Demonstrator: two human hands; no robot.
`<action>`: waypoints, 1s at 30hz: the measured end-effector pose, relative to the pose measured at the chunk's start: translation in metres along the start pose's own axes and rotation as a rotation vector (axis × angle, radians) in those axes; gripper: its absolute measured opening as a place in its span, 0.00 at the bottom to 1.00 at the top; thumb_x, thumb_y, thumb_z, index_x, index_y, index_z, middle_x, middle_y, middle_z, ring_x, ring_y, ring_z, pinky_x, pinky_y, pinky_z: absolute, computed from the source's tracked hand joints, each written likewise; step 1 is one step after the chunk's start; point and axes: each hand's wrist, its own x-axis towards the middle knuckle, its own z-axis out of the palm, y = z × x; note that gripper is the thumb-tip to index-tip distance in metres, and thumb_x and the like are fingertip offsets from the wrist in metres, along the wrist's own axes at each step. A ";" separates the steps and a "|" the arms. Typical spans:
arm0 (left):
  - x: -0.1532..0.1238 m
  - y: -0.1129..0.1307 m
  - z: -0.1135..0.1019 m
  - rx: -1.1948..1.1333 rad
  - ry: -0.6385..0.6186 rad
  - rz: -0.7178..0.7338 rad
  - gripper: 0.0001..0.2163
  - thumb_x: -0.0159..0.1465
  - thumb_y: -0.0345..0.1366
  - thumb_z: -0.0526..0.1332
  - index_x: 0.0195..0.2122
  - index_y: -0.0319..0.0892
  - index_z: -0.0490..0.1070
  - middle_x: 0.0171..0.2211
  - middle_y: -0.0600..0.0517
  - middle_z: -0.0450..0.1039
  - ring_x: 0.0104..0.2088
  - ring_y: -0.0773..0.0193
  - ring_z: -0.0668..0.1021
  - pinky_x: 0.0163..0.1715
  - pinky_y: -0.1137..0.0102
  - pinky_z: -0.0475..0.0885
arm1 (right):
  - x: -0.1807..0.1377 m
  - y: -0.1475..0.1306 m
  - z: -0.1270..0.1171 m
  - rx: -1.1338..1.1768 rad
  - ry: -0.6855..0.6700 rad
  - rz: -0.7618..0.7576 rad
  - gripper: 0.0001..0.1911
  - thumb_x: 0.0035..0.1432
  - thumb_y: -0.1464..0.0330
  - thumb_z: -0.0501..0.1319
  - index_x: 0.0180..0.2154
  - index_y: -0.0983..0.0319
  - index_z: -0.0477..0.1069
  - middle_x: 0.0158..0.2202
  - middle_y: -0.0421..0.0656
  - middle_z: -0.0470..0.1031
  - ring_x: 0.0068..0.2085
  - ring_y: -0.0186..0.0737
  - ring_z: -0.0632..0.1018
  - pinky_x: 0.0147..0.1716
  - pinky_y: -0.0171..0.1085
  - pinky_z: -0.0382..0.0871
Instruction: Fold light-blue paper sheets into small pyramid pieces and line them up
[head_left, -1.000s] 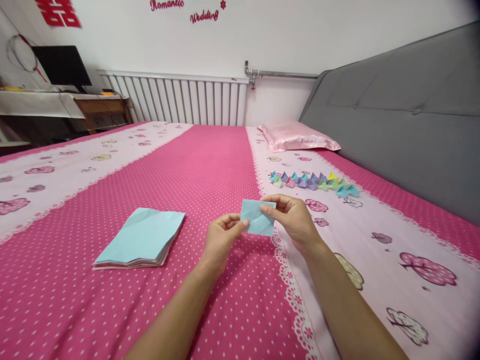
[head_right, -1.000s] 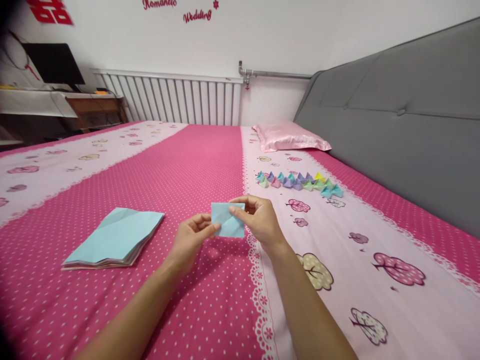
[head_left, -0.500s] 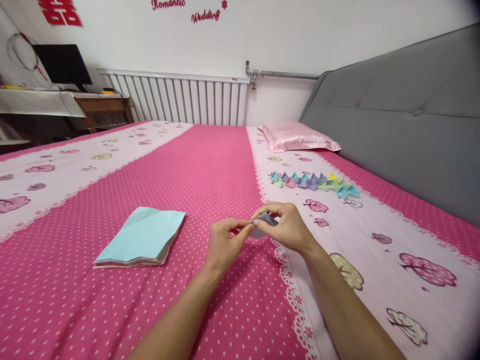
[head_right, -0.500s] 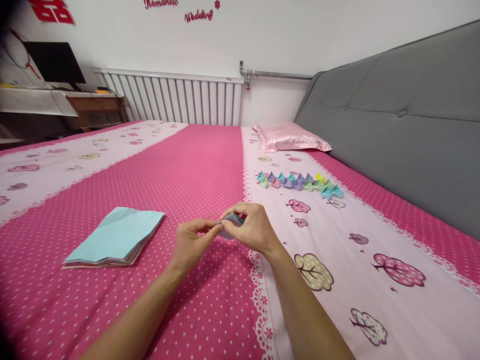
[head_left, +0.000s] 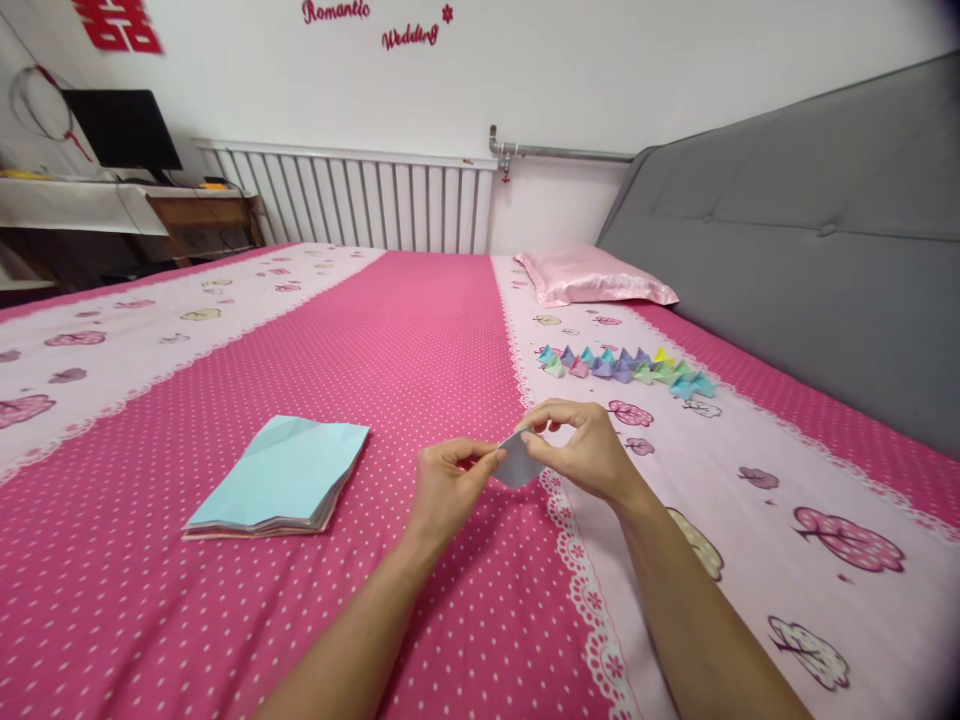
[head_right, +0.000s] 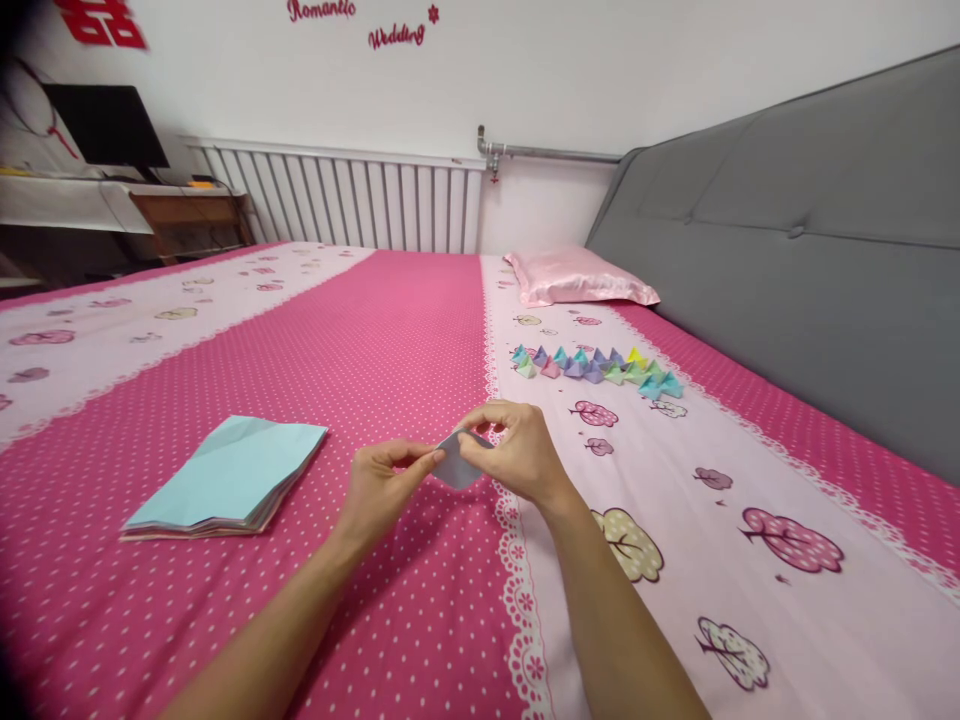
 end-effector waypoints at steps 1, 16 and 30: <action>0.000 0.000 0.000 0.004 -0.007 0.002 0.05 0.53 0.35 0.63 0.25 0.41 0.78 0.23 0.49 0.77 0.23 0.66 0.75 0.25 0.72 0.68 | 0.000 -0.001 0.000 0.000 -0.018 -0.013 0.05 0.45 0.73 0.59 0.25 0.61 0.74 0.25 0.39 0.76 0.28 0.34 0.74 0.30 0.35 0.66; -0.003 0.002 0.001 0.125 -0.038 0.047 0.05 0.54 0.34 0.63 0.25 0.41 0.78 0.22 0.51 0.76 0.22 0.68 0.74 0.23 0.74 0.65 | -0.001 0.001 -0.001 -0.086 -0.007 -0.080 0.06 0.42 0.76 0.59 0.21 0.61 0.71 0.24 0.39 0.75 0.28 0.35 0.74 0.33 0.36 0.68; 0.008 -0.009 -0.003 -0.569 0.084 -0.357 0.10 0.50 0.40 0.66 0.28 0.38 0.76 0.26 0.49 0.75 0.25 0.70 0.73 0.24 0.77 0.66 | 0.003 0.020 -0.015 0.383 -0.006 0.254 0.10 0.46 0.68 0.63 0.34 0.62 0.73 0.33 0.44 0.77 0.35 0.39 0.77 0.39 0.42 0.72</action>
